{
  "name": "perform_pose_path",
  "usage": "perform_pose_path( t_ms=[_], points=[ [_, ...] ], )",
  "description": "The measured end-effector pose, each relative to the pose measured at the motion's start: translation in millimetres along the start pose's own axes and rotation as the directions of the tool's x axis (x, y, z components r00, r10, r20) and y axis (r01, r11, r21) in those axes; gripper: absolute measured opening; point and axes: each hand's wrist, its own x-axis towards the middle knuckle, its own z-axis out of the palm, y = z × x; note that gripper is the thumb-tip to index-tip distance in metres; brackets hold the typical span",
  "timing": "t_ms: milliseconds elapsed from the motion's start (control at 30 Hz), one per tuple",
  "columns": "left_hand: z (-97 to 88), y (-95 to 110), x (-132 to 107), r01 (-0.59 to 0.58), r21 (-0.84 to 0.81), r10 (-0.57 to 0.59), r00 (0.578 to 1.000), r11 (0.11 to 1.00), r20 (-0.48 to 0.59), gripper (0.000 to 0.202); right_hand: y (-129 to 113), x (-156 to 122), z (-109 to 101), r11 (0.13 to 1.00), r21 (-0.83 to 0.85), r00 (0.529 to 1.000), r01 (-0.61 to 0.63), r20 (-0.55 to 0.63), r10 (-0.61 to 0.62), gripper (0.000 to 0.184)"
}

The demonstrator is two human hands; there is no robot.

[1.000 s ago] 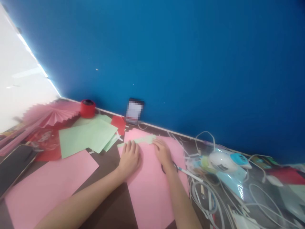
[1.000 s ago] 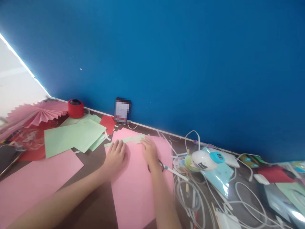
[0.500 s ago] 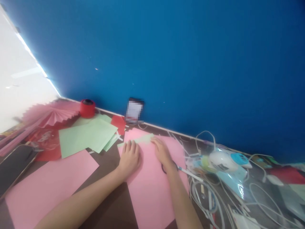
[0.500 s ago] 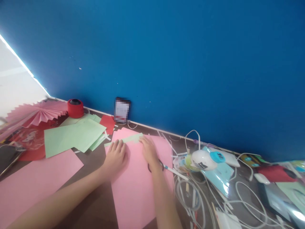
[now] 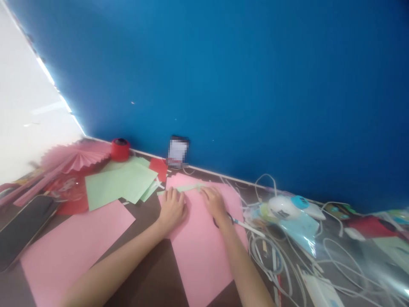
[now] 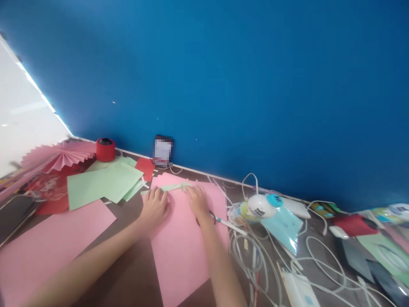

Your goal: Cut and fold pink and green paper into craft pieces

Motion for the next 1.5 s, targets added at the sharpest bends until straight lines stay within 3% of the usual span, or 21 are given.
perform_pose_path(
  t_ms=[67, 167, 300, 367, 433, 500, 567, 633, 700, 967, 1133, 1300, 1400, 1500],
  points=[
    [-2.5, -1.3, 0.9, -0.007, -0.093, 0.005, 1.0, 0.996, -0.022, 0.029, -5.8, 0.0, -6.7, 0.975, 0.181, 0.99, -0.127, -0.038, 0.136, 0.021],
    [-8.1, -3.9, 4.7, -0.008, -0.435, 0.009, 1.0, 0.9, 0.002, 0.035, -18.2, -4.9, -19.9, 0.839, 0.463, 0.95, -0.286, 0.025, 0.311, 0.024],
    [-17.7, -5.1, 12.3, 0.118, -0.792, 0.035, 0.984, 0.599, 0.173, 0.055, -38.1, -19.5, -29.7, 0.704, 0.604, 0.928, -0.372, 0.253, 0.273, 0.025],
    [-21.8, -4.9, 13.9, 0.248, -0.875, 0.081, 0.948, 0.416, 0.308, 0.051, -45.7, -26.7, -27.7, 0.687, 0.606, 0.912, -0.401, 0.335, 0.237, 0.024],
    [-23.9, -5.8, 12.5, 0.323, -0.883, 0.112, 0.919, 0.34, 0.379, 0.035, -50.9, -32.9, -23.4, 0.718, 0.569, 0.911, -0.401, 0.332, 0.246, 0.022],
    [-23.6, -9.1, 8.3, 0.348, -0.866, 0.066, 0.916, 0.358, 0.395, 0.019, -55.5, -39.7, -20.3, 0.788, 0.499, 0.933, -0.359, 0.211, 0.292, 0.02],
    [-21.2, -15.3, 2.6, 0.374, -0.857, 0.005, 0.916, 0.356, 0.402, 0.016, -61.0, -48.1, -20.6, 0.872, 0.408, 0.963, -0.27, 0.102, 0.25, 0.022],
    [-18.0, -23.3, -2.6, 0.383, -0.862, -0.02, 0.917, 0.332, 0.399, 0.018, -67.4, -58.0, -23.2, 0.93, 0.333, 0.985, -0.154, 0.128, 0.117, 0.027],
    [-15.4, -31.3, -6.6, 0.373, -0.875, -0.007, 0.921, 0.308, 0.39, 0.02, -73.0, -67.4, -24.8, 0.948, 0.308, 0.978, -0.084, 0.208, 0.019, 0.031],
    [-15.3, -47.3, -14.5, 0.328, -0.899, 0.041, 0.934, 0.289, 0.354, 0.021, -76.1, -79.7, -13.5, 0.949, 0.315, 0.986, 0.01, 0.154, -0.061, 0.017],
    [-25.2, -46.5, -19.1, 0.249, -0.902, 0.156, 0.935, 0.353, 0.319, 0.016, -79.8, -77.8, -10.6, 0.879, 0.446, 0.985, -0.17, 0.115, 0.132, 0.034],
    [-32.0, -43.8, -20.4, 0.183, -0.87, 0.175, 0.941, 0.459, 0.29, 0.013, -80.6, -75.1, -8.6, 0.744, 0.594, 0.951, -0.305, 0.228, 0.208, 0.025],
    [-32.4, -43.4, -20.5, 0.156, -0.87, 0.188, 0.944, 0.467, 0.27, 0.013, -78.9, -74.5, -3.8, 0.662, 0.648, 0.926, -0.378, 0.25, 0.285, 0.025],
    [-31.5, -43.1, -20.9, 0.181, -0.87, 0.159, 0.947, 0.46, 0.281, 0.013, -77.2, -75.7, 3.0, 0.653, 0.624, 0.901, -0.429, 0.24, 0.362, 0.025]
  ],
)
